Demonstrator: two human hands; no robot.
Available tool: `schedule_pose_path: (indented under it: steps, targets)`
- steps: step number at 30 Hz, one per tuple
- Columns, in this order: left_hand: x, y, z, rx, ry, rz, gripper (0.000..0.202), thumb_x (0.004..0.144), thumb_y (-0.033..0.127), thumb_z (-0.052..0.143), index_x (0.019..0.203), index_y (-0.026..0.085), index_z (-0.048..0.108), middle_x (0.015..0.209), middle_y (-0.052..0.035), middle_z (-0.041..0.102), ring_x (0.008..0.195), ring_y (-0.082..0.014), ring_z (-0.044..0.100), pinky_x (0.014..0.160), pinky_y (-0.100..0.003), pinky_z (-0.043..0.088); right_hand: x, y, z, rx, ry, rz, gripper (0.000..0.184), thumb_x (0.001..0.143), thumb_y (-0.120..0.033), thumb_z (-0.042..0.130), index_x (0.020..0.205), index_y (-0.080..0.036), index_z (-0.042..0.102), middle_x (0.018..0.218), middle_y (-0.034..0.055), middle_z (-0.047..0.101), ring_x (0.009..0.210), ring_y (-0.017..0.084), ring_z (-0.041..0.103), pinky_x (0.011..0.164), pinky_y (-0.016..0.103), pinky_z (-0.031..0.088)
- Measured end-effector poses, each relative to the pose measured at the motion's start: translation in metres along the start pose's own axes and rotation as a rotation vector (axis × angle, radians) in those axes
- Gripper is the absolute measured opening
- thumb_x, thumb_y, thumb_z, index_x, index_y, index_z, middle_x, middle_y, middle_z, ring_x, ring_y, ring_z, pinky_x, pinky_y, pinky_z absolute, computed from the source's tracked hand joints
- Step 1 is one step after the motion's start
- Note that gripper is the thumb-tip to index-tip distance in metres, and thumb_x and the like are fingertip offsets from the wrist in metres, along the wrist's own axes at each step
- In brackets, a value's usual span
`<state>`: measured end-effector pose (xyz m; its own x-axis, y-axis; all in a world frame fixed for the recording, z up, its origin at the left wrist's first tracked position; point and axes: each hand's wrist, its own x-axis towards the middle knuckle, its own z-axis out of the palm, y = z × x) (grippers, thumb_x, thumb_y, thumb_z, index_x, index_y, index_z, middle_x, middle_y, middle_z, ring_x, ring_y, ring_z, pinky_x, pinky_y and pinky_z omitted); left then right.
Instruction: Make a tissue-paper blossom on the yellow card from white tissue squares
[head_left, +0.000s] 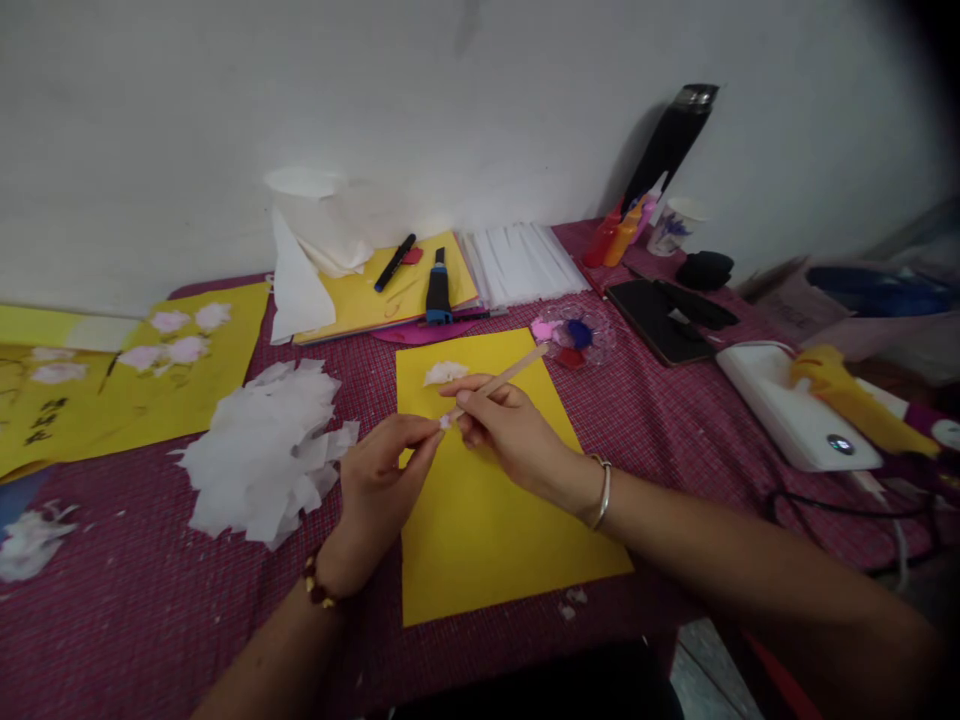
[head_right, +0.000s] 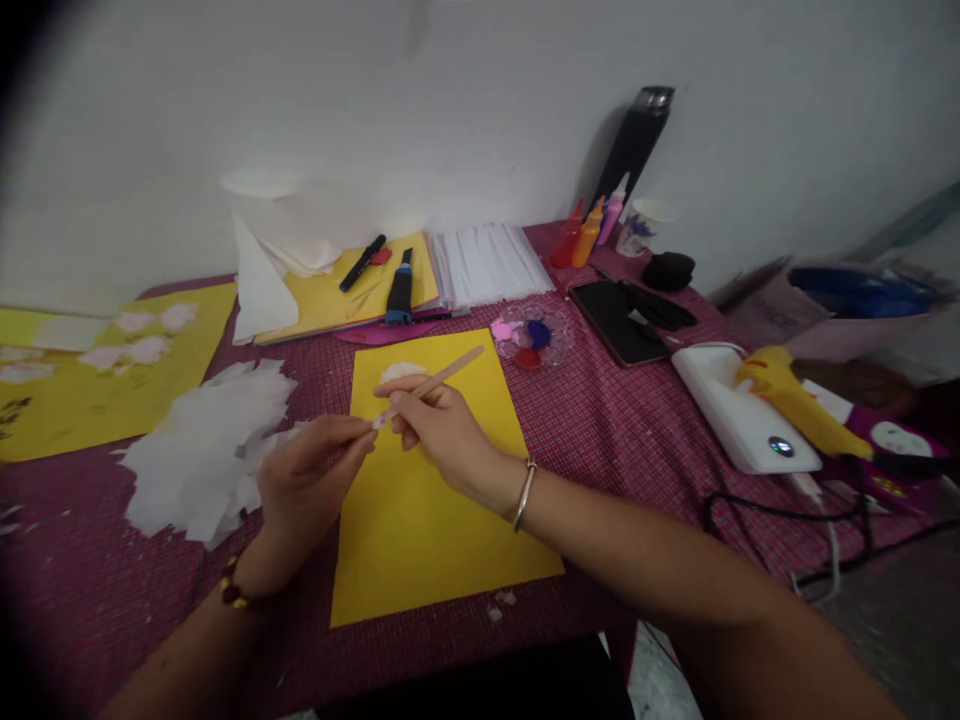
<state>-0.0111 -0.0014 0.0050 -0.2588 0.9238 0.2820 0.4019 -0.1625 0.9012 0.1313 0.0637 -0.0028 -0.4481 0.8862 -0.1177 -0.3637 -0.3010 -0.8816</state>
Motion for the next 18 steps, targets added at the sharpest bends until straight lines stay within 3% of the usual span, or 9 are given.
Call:
schedule_pose_path:
  steps: [2,4,8,10,12,16,18]
  targets:
    - [0.001,0.002,-0.001,0.052,-0.003,0.051,0.01,0.069,0.017,0.072,0.069,0.027,0.074,0.075,-0.0019,0.072,0.072,-0.0176,0.064,0.072,-0.031,0.05,0.0,-0.001,-0.001,0.138,-0.042,0.12,0.014,0.075,-0.03,0.07,0.085,-0.02,0.067,0.058,-0.0066,0.055,0.047,0.005,0.045,0.047,0.019,0.039]
    - [0.004,0.001,-0.003,-0.031,0.01,-0.06,0.007,0.069,0.019,0.072,0.067,0.026,0.072,0.069,-0.001,0.069,0.065,-0.0162,0.062,0.065,-0.029,0.05,0.002,-0.005,-0.004,0.184,-0.107,0.154,0.017,0.073,-0.028,0.073,0.087,-0.021,0.066,0.063,-0.0062,0.058,0.048,0.006,0.048,0.049,0.019,0.041]
    - [0.01,-0.003,-0.004,-0.397,-0.021,-0.393,0.01,0.067,0.026,0.073,0.062,0.02,0.067,0.057,0.0,0.063,0.052,-0.0122,0.056,0.051,-0.025,0.046,0.01,-0.012,-0.012,0.006,-0.142,-0.036,0.015,0.073,-0.027,0.074,0.083,-0.019,0.066,0.067,-0.0042,0.062,0.051,0.006,0.05,0.049,0.019,0.04]
    - [0.01,-0.005,-0.005,-0.409,-0.042,-0.39,0.011,0.069,0.027,0.073,0.063,0.019,0.066,0.058,-0.0006,0.064,0.051,-0.0118,0.056,0.05,-0.025,0.046,0.013,-0.012,-0.015,-0.07,-0.116,-0.073,0.014,0.075,-0.029,0.072,0.076,-0.017,0.065,0.064,-0.0031,0.063,0.048,0.006,0.05,0.047,0.019,0.038]
    - [0.009,-0.006,-0.007,-0.189,-0.063,-0.205,0.009,0.074,0.026,0.069,0.069,0.02,0.067,0.061,-0.001,0.065,0.054,-0.0127,0.058,0.053,-0.025,0.048,0.014,-0.009,-0.017,-0.036,-0.085,-0.006,0.016,0.076,-0.03,0.07,0.075,-0.018,0.061,0.061,-0.003,0.065,0.044,0.006,0.051,0.043,0.018,0.037]
    - [0.019,-0.004,-0.018,0.415,-0.294,0.451,0.012,0.084,0.025,0.063,0.092,0.021,0.07,0.087,-0.0053,0.072,0.08,-0.0198,0.067,0.073,-0.032,0.054,0.02,-0.006,-0.025,0.151,-0.07,0.241,0.012,0.075,-0.024,0.068,0.073,-0.017,0.058,0.056,-0.0028,0.066,0.038,0.006,0.051,0.039,0.016,0.038]
    - [0.034,-0.006,-0.025,0.55,-0.383,0.568,0.027,0.085,0.028,0.063,0.111,0.022,0.065,0.102,-0.0079,0.071,0.089,-0.0213,0.067,0.078,-0.034,0.054,0.026,-0.009,-0.031,0.24,-0.029,0.321,0.009,0.077,-0.019,0.065,0.071,-0.016,0.059,0.054,-0.0029,0.065,0.038,0.005,0.051,0.039,0.016,0.039]
